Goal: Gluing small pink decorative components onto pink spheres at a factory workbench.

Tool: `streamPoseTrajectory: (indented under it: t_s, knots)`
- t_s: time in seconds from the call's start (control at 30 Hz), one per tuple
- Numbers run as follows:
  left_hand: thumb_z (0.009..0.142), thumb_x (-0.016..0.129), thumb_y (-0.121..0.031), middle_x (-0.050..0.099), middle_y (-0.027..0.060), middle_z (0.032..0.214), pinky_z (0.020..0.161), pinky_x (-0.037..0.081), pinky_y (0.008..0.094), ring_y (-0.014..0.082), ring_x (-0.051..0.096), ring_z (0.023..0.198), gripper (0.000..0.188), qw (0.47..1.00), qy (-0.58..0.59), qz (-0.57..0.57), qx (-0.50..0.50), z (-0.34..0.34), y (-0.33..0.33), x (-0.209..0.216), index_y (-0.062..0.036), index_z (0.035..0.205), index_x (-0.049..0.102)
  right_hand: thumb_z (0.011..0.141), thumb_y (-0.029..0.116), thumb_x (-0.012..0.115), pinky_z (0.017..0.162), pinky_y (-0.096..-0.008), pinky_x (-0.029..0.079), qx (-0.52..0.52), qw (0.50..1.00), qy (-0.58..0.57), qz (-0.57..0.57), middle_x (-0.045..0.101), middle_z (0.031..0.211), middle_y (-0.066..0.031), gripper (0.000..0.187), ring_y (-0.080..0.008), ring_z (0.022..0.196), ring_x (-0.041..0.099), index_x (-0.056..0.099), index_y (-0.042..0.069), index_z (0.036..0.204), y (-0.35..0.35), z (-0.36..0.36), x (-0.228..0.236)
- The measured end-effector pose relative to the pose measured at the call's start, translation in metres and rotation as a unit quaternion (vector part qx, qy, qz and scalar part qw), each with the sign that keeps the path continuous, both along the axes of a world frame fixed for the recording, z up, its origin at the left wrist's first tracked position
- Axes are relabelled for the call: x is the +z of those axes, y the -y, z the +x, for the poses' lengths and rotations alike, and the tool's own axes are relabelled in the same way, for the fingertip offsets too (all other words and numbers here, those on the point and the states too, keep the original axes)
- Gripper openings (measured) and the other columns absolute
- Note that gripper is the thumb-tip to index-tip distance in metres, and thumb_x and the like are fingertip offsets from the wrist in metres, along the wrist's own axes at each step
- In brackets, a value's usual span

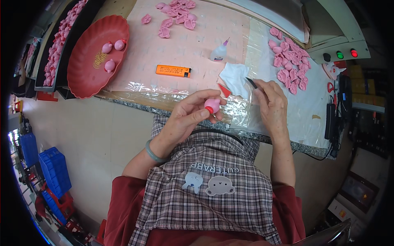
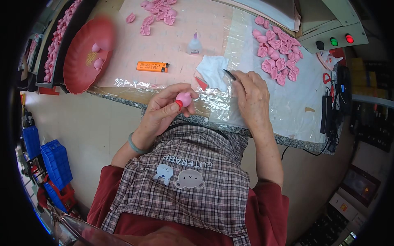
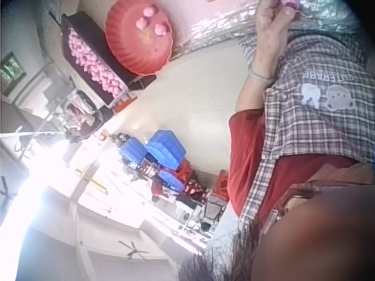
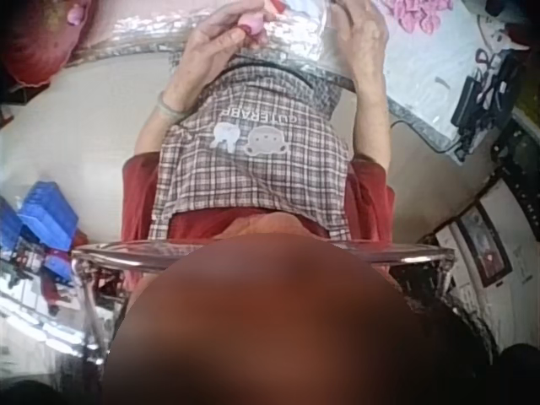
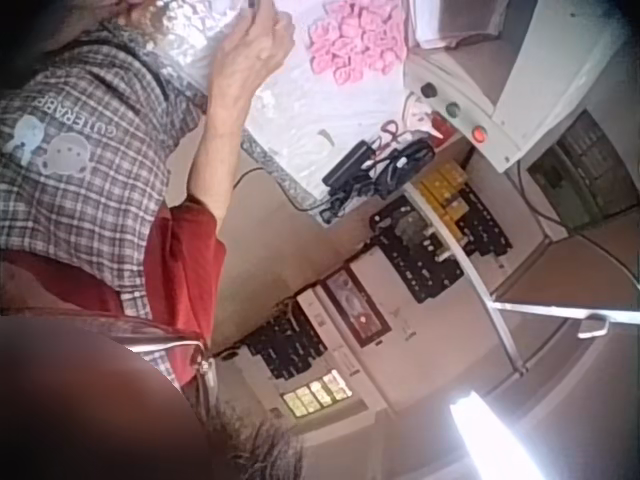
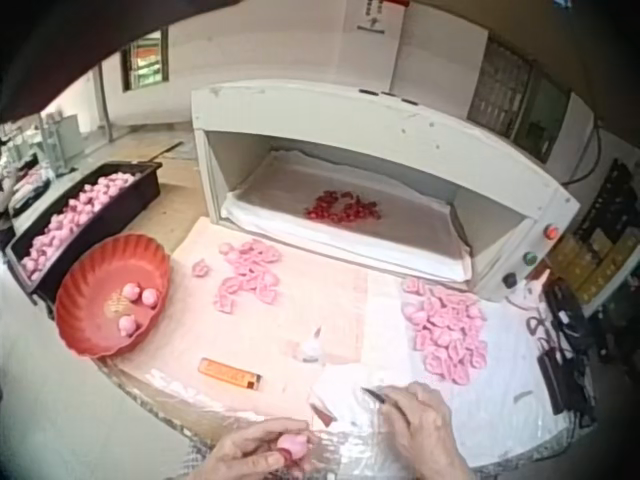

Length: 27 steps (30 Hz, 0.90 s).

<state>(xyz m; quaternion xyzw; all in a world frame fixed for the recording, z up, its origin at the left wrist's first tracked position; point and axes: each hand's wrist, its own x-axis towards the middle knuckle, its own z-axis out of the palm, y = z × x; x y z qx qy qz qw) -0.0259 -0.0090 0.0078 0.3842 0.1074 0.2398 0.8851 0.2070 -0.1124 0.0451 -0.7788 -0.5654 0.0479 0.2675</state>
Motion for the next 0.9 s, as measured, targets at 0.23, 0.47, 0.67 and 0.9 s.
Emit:
streamPoseTrajectory:
  t_s: [0.23,0.47,0.67,0.9]
  knots:
    - [0.094,0.061,-0.016,0.059,0.0174,0.126,0.081,0.051,0.0293,0.0210,0.063,0.096,0.042,1.000,-0.011,-0.002,0.005,-0.002,0.001,0.002,0.0014,0.131,0.054,0.076,0.002,0.072,0.070,-0.0354,0.047,0.066,0.990,0.076,0.095,0.058,0.098,-0.0090,0.025,-0.0251,0.086,0.057,0.069,0.003,0.101,-0.015,-0.030,0.005]
    - [0.092,0.063,-0.018,0.060,0.0162,0.123,0.081,0.051,0.0309,0.0221,0.063,0.096,0.045,1.000,-0.016,-0.014,0.022,-0.003,0.002,-0.001,0.0018,0.131,0.053,0.075,0.001,0.072,0.071,-0.0367,0.048,0.115,0.992,0.033,0.050,0.055,0.092,-0.0097,0.021,-0.0270,0.086,0.057,0.067,0.003,0.096,-0.026,-0.048,-0.007]
    - [0.092,0.063,-0.018,0.060,0.0150,0.122,0.084,0.051,0.0316,0.0223,0.063,0.097,0.046,0.999,-0.013,-0.028,0.029,-0.001,0.003,0.002,0.0017,0.132,0.052,0.074,-0.002,0.070,0.072,-0.0372,0.048,0.130,0.990,0.010,0.051,0.055,0.092,-0.0107,0.021,-0.0281,0.086,0.058,0.065,0.003,0.094,-0.029,-0.052,-0.004]
    - [0.093,0.063,-0.018,0.062,0.0150,0.121,0.087,0.052,0.0324,0.0220,0.063,0.098,0.045,0.999,-0.006,-0.031,0.040,-0.001,0.003,-0.002,0.0023,0.131,0.052,0.071,-0.005,0.068,0.073,-0.0372,0.049,0.167,0.985,-0.003,0.028,0.055,0.095,-0.0103,0.028,-0.0279,0.086,0.058,0.065,0.004,0.098,-0.031,-0.053,-0.003]
